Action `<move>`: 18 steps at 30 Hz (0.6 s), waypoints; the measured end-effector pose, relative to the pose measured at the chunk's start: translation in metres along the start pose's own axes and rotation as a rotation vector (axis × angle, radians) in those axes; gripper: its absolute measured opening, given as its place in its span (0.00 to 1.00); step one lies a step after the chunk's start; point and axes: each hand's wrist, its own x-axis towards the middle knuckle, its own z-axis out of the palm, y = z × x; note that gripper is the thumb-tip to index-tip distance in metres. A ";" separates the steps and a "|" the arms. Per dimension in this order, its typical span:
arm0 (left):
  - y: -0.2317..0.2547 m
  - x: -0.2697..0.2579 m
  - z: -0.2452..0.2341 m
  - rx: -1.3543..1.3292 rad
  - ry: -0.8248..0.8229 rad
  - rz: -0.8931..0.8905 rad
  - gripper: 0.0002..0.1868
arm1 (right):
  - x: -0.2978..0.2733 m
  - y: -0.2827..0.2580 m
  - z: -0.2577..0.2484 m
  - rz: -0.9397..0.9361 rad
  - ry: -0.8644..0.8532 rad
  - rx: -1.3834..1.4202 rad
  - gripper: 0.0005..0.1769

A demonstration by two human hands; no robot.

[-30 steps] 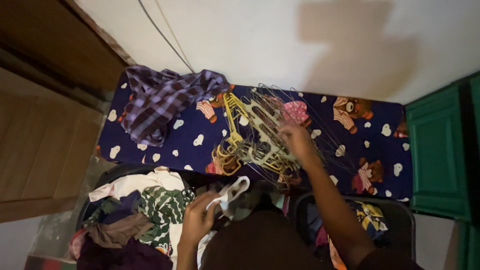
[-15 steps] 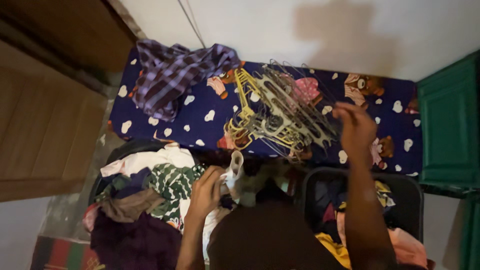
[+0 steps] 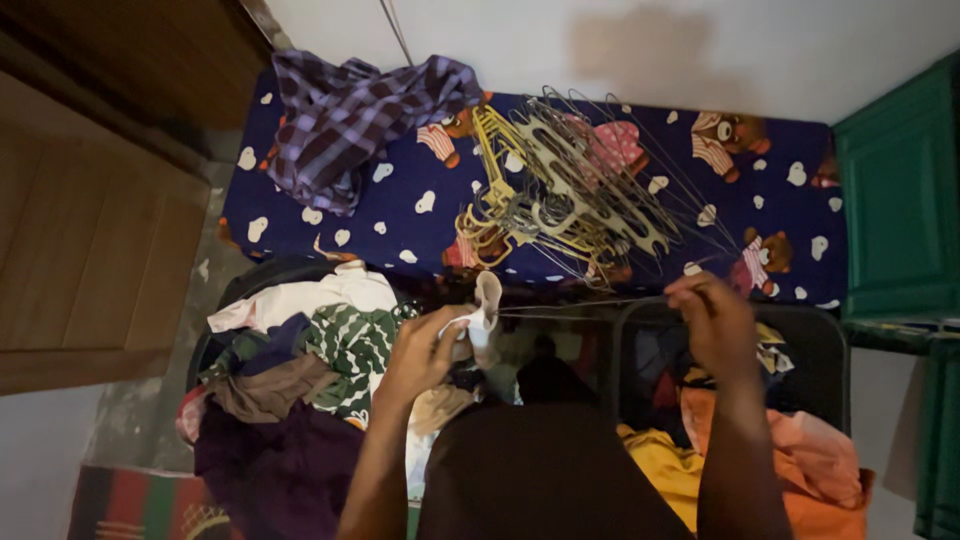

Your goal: The person picks up a white t-shirt from a pile, places it on a hanger, and hangs it on a clothes rack. They then pick up a purple t-shirt, place it on a hanger, and hang it on the same rack.

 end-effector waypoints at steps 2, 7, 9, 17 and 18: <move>0.001 -0.003 -0.003 -0.014 -0.011 0.003 0.09 | -0.006 -0.007 0.007 -0.012 -0.021 0.034 0.06; 0.006 -0.001 -0.008 0.005 0.051 0.045 0.07 | -0.014 -0.028 0.013 -0.109 -0.031 -0.004 0.04; 0.007 -0.001 -0.011 0.002 0.048 0.036 0.07 | -0.018 -0.034 0.015 -0.087 -0.017 -0.027 0.04; 0.006 -0.004 -0.018 0.004 0.076 0.055 0.07 | -0.025 -0.043 0.025 -0.131 -0.005 0.014 0.04; 0.007 -0.005 -0.019 -0.005 0.073 0.056 0.07 | -0.025 -0.043 0.026 -0.129 -0.011 0.016 0.04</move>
